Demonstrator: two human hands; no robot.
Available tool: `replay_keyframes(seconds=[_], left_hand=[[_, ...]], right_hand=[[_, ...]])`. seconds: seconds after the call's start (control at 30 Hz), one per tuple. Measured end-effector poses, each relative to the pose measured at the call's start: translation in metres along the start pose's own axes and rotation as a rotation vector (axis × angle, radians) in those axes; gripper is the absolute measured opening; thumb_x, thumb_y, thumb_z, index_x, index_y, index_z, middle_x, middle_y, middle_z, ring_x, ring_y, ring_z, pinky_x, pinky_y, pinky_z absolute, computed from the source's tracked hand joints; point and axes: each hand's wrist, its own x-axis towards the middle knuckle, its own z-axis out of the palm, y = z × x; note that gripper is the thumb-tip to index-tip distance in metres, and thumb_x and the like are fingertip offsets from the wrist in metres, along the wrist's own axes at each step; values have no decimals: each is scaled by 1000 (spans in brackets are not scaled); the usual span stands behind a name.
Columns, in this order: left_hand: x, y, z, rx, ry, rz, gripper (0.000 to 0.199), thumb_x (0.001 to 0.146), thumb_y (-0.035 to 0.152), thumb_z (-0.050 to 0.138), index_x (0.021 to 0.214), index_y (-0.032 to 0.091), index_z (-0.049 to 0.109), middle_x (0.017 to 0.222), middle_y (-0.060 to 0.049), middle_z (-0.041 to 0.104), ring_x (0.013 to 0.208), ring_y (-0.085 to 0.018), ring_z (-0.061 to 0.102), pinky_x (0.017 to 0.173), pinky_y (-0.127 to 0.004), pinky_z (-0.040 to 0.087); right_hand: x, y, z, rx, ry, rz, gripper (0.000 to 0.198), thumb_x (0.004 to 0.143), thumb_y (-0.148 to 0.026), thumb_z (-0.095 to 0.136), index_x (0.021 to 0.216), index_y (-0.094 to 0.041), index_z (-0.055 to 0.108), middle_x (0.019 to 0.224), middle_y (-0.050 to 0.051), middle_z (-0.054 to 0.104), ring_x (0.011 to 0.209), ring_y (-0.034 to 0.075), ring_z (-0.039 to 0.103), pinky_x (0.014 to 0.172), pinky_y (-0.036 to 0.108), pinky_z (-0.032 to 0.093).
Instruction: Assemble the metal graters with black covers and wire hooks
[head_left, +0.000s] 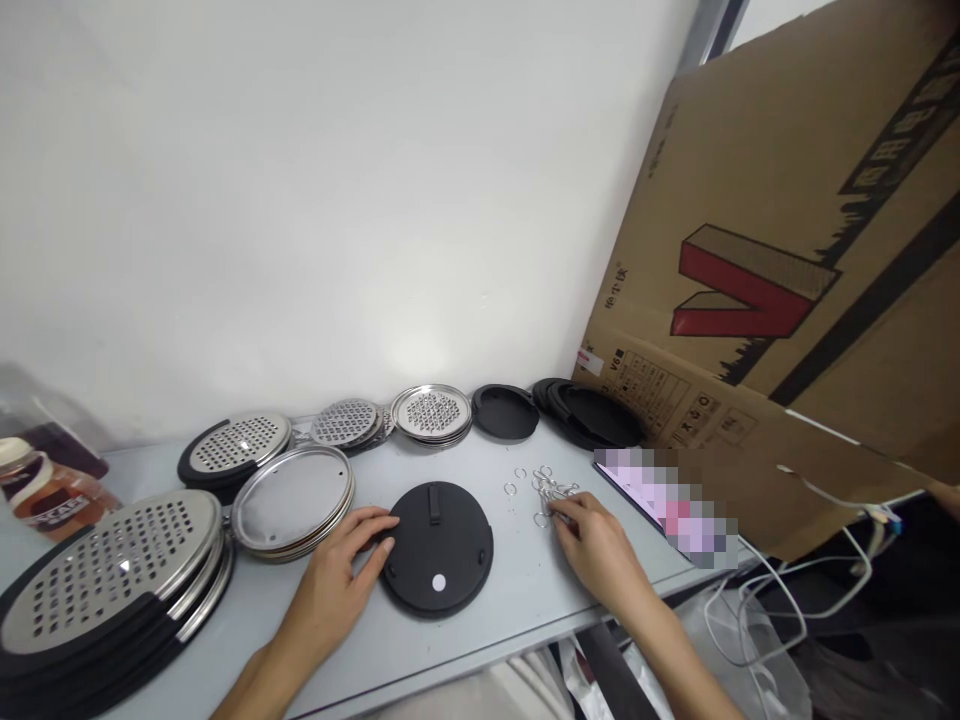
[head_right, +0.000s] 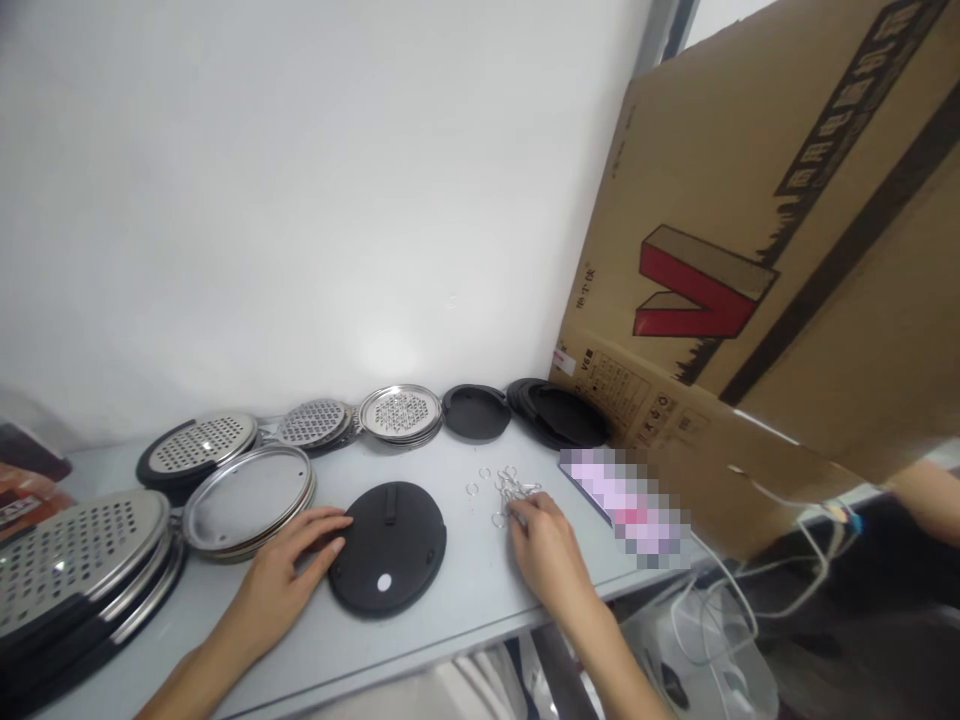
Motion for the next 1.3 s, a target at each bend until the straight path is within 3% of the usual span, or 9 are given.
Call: replay_keyframes(seconds=[0.23, 0.33, 0.53, 0.73, 0.87, 0.97, 1.1, 1.2, 1.3], left_hand=[[-1, -3, 2, 4, -11, 2, 26, 94, 35, 48, 111, 26, 66, 120, -7, 61, 111, -23, 60, 96, -38, 50], [-1, -3, 2, 5, -17, -6, 26, 94, 35, 48, 111, 27, 66, 120, -6, 61, 111, -23, 60, 95, -38, 50], [0, -3, 2, 14, -5, 16, 25, 94, 35, 49, 110, 28, 67, 118, -5, 61, 110, -22, 60, 94, -37, 51], [1, 0, 1, 86, 46, 60, 25, 94, 33, 49, 112, 27, 65, 118, -6, 61, 107, -23, 61, 93, -39, 50], [10, 23, -2, 157, 127, 150, 22, 93, 29, 49, 106, 22, 66, 109, -8, 63, 102, -25, 59, 91, -42, 48], [27, 59, 3, 183, 47, 239, 17, 91, 22, 52, 96, 21, 68, 99, -8, 65, 96, -24, 58, 88, -41, 46], [62, 105, 27, 245, -203, 244, 12, 87, 20, 58, 88, 22, 70, 92, -5, 69, 94, -26, 59, 85, -41, 44], [88, 123, 51, 313, -400, 226, 13, 82, 21, 63, 90, 21, 73, 95, -8, 72, 101, -30, 60, 88, -43, 43], [106, 129, 69, 334, -485, 164, 14, 74, 27, 72, 86, 21, 76, 86, -9, 74, 96, -31, 64, 85, -43, 46]], right_hand=[[16, -29, 14, 48, -31, -160, 30, 89, -15, 45, 106, -16, 70, 97, 10, 63, 89, 22, 61, 82, 32, 47], [21, -21, 7, 90, 0, -143, 35, 87, -12, 44, 110, -18, 69, 101, 9, 66, 90, 22, 63, 83, 31, 46], [30, -5, -5, 79, -14, -97, 29, 85, -14, 47, 99, -18, 72, 98, 8, 70, 86, 22, 64, 80, 30, 45], [49, -19, -4, -12, -122, -53, 33, 83, -13, 48, 107, -18, 69, 99, 8, 71, 93, 21, 63, 82, 27, 42], [62, -30, -1, -68, -165, 10, 30, 80, -12, 51, 102, -17, 70, 94, 11, 71, 92, 24, 64, 75, 28, 41], [71, -36, 3, -105, -196, 36, 30, 75, -9, 55, 100, -16, 70, 94, 13, 71, 89, 24, 65, 68, 27, 40], [80, -41, 7, -156, -219, 63, 34, 69, -5, 57, 100, -14, 69, 98, 17, 70, 88, 26, 65, 64, 27, 38], [84, -43, 8, -173, -223, 82, 31, 70, -9, 60, 100, -12, 68, 99, 19, 70, 89, 28, 66, 63, 27, 38], [85, -43, 9, -172, -228, 91, 29, 69, -17, 66, 97, -10, 68, 98, 20, 70, 88, 29, 66, 61, 27, 38]])
